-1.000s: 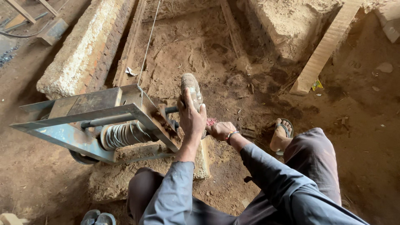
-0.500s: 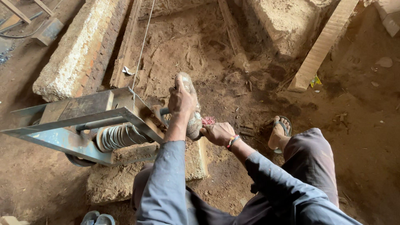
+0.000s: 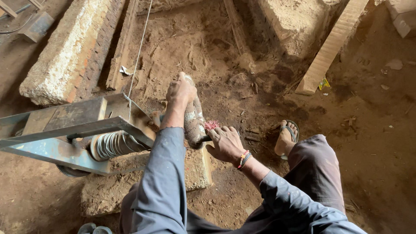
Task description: The person operates a manual winch by rotating a handle wrapped in material, which pulls a cable over a series of rollers in a workshop environment.
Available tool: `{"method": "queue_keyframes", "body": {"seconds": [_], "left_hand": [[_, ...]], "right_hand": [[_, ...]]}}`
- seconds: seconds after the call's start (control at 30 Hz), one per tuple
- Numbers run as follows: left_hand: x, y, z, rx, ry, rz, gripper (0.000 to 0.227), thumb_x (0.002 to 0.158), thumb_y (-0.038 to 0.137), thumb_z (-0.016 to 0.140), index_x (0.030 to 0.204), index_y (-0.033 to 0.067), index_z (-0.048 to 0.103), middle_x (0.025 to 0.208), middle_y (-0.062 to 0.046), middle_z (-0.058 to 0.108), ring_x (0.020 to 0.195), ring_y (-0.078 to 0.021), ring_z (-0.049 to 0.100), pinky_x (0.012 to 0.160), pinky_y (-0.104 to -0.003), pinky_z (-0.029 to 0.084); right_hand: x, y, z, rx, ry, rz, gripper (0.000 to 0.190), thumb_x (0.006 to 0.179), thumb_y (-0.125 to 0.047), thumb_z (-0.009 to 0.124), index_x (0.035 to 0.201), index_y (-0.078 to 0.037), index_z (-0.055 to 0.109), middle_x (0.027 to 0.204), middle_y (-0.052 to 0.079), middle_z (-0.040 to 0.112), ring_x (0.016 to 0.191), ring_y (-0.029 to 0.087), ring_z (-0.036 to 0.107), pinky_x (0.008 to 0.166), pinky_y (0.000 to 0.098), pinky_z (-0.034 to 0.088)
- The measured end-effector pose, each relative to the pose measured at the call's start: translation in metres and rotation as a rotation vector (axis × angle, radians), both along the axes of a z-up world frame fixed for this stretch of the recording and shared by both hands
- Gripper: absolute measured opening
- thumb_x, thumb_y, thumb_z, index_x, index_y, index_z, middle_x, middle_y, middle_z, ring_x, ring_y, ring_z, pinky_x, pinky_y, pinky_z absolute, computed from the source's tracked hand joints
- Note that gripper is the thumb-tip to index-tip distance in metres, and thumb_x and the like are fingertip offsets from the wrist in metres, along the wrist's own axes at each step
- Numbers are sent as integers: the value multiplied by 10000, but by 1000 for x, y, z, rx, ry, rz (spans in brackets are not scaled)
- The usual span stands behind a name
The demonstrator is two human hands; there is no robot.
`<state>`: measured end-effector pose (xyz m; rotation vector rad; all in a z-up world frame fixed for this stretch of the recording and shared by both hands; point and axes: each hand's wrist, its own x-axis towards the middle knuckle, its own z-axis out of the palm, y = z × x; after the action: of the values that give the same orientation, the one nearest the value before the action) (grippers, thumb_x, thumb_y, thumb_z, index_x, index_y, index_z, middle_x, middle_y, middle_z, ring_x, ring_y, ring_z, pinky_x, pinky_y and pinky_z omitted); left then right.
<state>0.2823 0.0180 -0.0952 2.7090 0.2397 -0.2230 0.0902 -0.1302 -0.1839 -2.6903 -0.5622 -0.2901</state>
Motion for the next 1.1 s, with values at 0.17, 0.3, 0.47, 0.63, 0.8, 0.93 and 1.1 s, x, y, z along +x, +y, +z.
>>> {"method": "queue_keyframes", "body": {"seconds": [0.17, 0.3, 0.47, 0.63, 0.8, 0.93, 1.1], "left_hand": [[15, -2, 9, -14, 111, -46, 577, 1018, 182, 442, 1570, 138, 280, 1233, -245, 645, 951, -330, 679, 810, -472, 574], [20, -4, 18, 55, 72, -62, 786, 927, 96, 531, 1637, 84, 193, 1480, -332, 491, 1260, -480, 568, 1022, -574, 506], [49, -3, 13, 104, 124, -145, 611, 851, 98, 614, 1434, 37, 442, 1395, -317, 554, 1245, -460, 594, 1062, -545, 497], [76, -7, 7, 209, 235, -268, 438, 834, 174, 676, 1255, 61, 642, 1321, -252, 648, 1182, -393, 656, 1046, -497, 518], [91, -8, 8, 225, 333, -230, 396, 857, 241, 672, 1222, 88, 679, 1288, -214, 671, 1132, -353, 664, 1026, -472, 510], [96, -10, 8, 212, 363, -210, 373, 875, 296, 669, 1196, 109, 708, 1262, -183, 688, 1091, -321, 670, 1010, -452, 503], [101, -17, 5, 203, 360, -165, 358, 899, 363, 666, 1163, 136, 744, 1229, -145, 710, 1041, -281, 678, 989, -427, 495]], "right_hand": [[11, -2, 7, -25, 7, 18, 303, 889, -407, 671, 1008, -129, 648, 858, 69, 656, 820, 256, 628, 707, 416, 457], [18, -1, 14, -45, 10, 10, 216, 933, -365, 640, 943, -150, 659, 797, 45, 674, 763, 235, 669, 648, 413, 490], [22, -3, 20, -11, -155, 51, 293, 897, -413, 683, 988, -135, 670, 805, 53, 693, 746, 247, 685, 616, 412, 514], [30, -3, 27, -29, -407, 94, 417, 871, -456, 676, 1074, -92, 668, 856, 47, 699, 725, 215, 681, 603, 368, 514], [41, -1, 40, -148, -350, 52, 360, 949, -502, 660, 934, -143, 649, 784, 14, 680, 701, 189, 680, 601, 348, 508], [48, -1, 49, -137, -394, 32, 327, 948, -480, 656, 957, -153, 656, 773, 8, 676, 674, 189, 671, 581, 347, 499], [63, -1, 55, -195, -372, -5, 308, 959, -462, 648, 950, -154, 651, 765, 8, 679, 640, 188, 666, 557, 348, 492]]}}
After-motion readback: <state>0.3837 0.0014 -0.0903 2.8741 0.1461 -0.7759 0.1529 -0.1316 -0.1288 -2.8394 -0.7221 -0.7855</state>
